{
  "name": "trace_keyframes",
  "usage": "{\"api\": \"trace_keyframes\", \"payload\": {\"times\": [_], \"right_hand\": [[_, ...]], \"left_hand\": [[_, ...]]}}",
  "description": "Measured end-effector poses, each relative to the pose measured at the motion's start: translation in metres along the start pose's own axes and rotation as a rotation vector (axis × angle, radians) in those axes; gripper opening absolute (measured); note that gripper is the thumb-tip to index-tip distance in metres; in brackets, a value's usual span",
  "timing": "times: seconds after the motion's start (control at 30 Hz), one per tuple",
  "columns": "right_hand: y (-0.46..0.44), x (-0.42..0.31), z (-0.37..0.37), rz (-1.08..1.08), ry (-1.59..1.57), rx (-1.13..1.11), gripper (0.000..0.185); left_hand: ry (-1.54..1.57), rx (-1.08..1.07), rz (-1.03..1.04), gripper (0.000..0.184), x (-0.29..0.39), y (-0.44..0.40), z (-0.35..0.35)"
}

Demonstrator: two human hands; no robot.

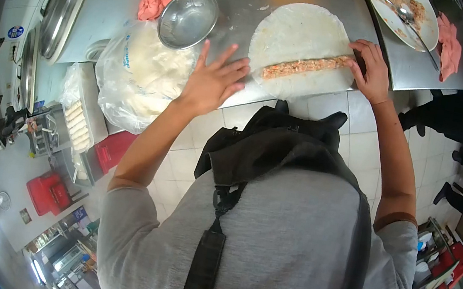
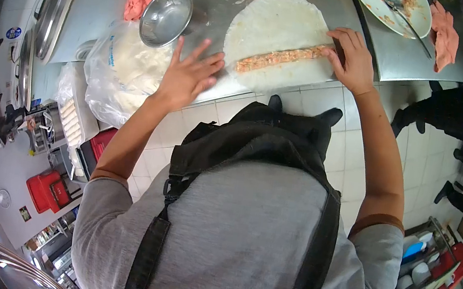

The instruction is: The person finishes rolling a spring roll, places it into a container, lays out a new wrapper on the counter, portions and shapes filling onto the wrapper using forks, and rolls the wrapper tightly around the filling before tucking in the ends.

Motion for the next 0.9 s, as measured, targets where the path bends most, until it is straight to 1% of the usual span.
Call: {"api": "trace_keyframes", "payload": {"times": [0.07,0.1,0.13,0.17,0.2,0.23,0.3,0.37,0.4,0.47,0.6,0.67,0.8,0.87,0.9], "right_hand": [[0.006,-0.004,0.001,0.001,-0.007,0.010,0.040],[0.008,-0.008,0.000,0.044,-0.074,0.080,0.039],[0.009,-0.011,-0.001,0.082,-0.138,0.151,0.039],[0.013,-0.022,-0.003,0.024,-0.004,0.192,0.036],[0.020,-0.039,-0.003,-0.037,0.128,0.230,0.033],[0.026,-0.057,0.006,-0.059,0.118,0.262,0.029],[0.035,-0.103,0.024,-0.127,0.051,0.180,0.028],[0.033,-0.141,0.038,-0.229,-0.013,0.109,0.029],[0.029,-0.149,0.046,-0.229,-0.011,0.110,0.029],[0.026,-0.162,0.062,-0.204,-0.084,0.021,0.030],[0.013,-0.172,0.071,-0.172,-0.053,0.054,0.030],[0.008,-0.173,0.072,-0.138,-0.007,0.082,0.026],[0.009,-0.171,0.079,-0.110,0.015,0.058,0.020],[0.009,-0.170,0.077,-0.060,-0.062,0.115,0.015],[0.010,-0.170,0.077,-0.061,-0.063,0.114,0.015]], "left_hand": [[0.049,0.082,-0.065,0.040,-0.004,-0.014,-0.012],[0.049,0.079,-0.059,0.040,-0.003,-0.017,-0.007],[0.041,0.155,-0.001,0.034,0.001,-0.022,-0.003],[0.035,0.231,0.055,0.028,0.003,-0.025,0.000],[0.038,0.236,0.055,0.028,0.000,-0.026,0.002],[0.018,0.271,0.088,0.027,-0.004,-0.023,0.002],[0.005,0.292,0.116,0.026,-0.005,-0.020,0.003],[-0.094,0.353,0.250,0.021,-0.005,-0.028,0.000],[-0.094,0.355,0.252,0.021,-0.007,-0.031,0.000],[-0.164,0.331,0.373,0.019,-0.006,-0.033,0.000],[-0.142,0.323,0.377,0.020,-0.001,-0.039,-0.007],[-0.141,0.322,0.381,0.023,0.004,-0.044,-0.015],[-0.098,0.292,0.387,0.025,0.007,-0.053,-0.019],[0.071,0.254,0.320,0.026,0.002,-0.055,-0.021],[0.071,0.253,0.318,0.026,0.000,-0.056,-0.021]]}}
Point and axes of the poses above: each hand's wrist, its own y-axis away from the middle knuckle, its own z-axis out of the palm, x = y × z, the point moved 3 cm from there along -y, towards the middle knuckle, and after that the axes turned 4 degrees about y, right-handed, at the moved point
